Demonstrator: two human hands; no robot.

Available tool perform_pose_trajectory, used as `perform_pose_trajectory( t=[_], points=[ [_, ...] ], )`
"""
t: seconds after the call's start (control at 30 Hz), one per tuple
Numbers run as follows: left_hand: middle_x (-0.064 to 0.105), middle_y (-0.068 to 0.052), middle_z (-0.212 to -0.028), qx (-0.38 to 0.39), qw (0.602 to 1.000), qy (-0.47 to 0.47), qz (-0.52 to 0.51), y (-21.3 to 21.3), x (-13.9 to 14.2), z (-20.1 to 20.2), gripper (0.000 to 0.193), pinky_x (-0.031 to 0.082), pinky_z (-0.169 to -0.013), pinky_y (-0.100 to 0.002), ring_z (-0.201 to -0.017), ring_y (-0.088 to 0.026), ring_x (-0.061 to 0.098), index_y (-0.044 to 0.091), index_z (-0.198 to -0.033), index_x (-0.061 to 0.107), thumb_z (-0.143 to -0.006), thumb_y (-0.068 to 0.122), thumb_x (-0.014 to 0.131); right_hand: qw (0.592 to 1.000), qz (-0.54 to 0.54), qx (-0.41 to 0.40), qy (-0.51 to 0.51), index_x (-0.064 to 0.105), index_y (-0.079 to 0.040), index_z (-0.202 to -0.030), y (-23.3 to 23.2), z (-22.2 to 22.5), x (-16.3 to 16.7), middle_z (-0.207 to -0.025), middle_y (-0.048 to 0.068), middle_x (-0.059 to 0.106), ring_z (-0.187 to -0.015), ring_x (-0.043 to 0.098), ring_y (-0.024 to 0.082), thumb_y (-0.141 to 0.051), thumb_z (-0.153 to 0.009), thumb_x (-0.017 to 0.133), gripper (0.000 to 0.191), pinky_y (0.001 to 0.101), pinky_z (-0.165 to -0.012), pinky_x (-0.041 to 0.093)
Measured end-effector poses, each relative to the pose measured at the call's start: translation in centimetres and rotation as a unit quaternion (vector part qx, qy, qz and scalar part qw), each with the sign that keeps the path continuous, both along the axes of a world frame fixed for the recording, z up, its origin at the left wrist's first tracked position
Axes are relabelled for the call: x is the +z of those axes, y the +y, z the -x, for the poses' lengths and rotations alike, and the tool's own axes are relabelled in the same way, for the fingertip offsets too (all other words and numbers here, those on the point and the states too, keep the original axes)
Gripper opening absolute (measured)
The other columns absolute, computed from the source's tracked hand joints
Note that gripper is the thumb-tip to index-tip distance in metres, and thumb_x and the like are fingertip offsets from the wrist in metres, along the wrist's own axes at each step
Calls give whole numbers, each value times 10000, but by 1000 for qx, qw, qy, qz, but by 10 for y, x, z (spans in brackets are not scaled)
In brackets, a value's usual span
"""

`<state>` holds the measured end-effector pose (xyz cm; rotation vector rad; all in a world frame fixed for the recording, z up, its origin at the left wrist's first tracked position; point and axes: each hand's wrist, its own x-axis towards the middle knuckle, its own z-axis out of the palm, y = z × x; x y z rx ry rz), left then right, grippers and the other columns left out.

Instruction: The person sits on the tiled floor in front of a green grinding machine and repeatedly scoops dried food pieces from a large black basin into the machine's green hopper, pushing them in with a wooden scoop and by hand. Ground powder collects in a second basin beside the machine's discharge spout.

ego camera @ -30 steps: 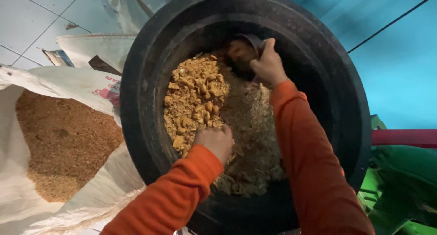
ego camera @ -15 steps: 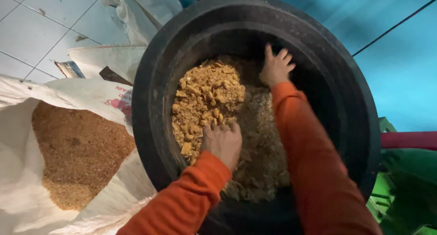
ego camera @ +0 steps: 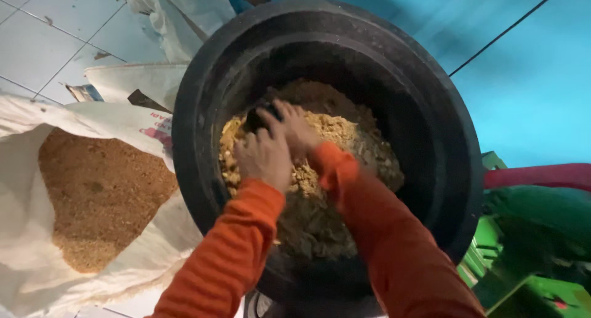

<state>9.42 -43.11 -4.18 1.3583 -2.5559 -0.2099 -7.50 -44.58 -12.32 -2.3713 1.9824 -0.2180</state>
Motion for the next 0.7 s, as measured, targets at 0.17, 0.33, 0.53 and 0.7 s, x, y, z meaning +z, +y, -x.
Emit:
perform_pose_trajectory(
  t=[0.17, 0.33, 0.53, 0.7],
  points=[
    [660, -154, -1182, 50, 993, 101, 20, -13, 5, -15, 363, 458, -939, -497, -1124, -365, 625, 92, -1300, 533, -945, 164, 546, 979, -100, 140, 113, 503, -155, -1435, 89, -32, 67, -1538, 278, 362, -1461, 301, 440, -332, -691, 831, 832, 630, -1169, 288],
    [648, -156, -1196, 73, 989, 119, -39, -9, 9, -18, 242, 477, -938, -534, -1146, -376, 622, 106, -1292, 529, -1053, 145, 524, 997, -68, 24, -25, 504, -293, -1519, 115, 11, 107, -1421, 162, 505, -1329, 458, 360, -260, -768, 840, 824, 558, -1097, 423],
    [635, -180, -1222, 71, 990, 120, -14, -11, 10, -18, 351, 468, -936, -557, -1136, -398, 611, 98, -1358, 491, -1010, 127, 524, 978, 81, -165, 96, 414, -212, -1603, 0, 71, 26, -1464, 332, 433, -1298, 442, 524, -71, -682, 839, 1024, 614, -1015, 414],
    [629, -180, -1239, 75, 990, 120, 9, -15, 4, -14, 472, 458, -938, -558, -1144, -403, 596, 90, -1423, 452, -964, 148, 545, 996, 66, -1, -55, 497, -287, -1530, -34, -5, -39, -1609, 195, 451, -1423, 414, 471, -302, -1004, 820, 618, 554, -1183, 390]
  ],
)
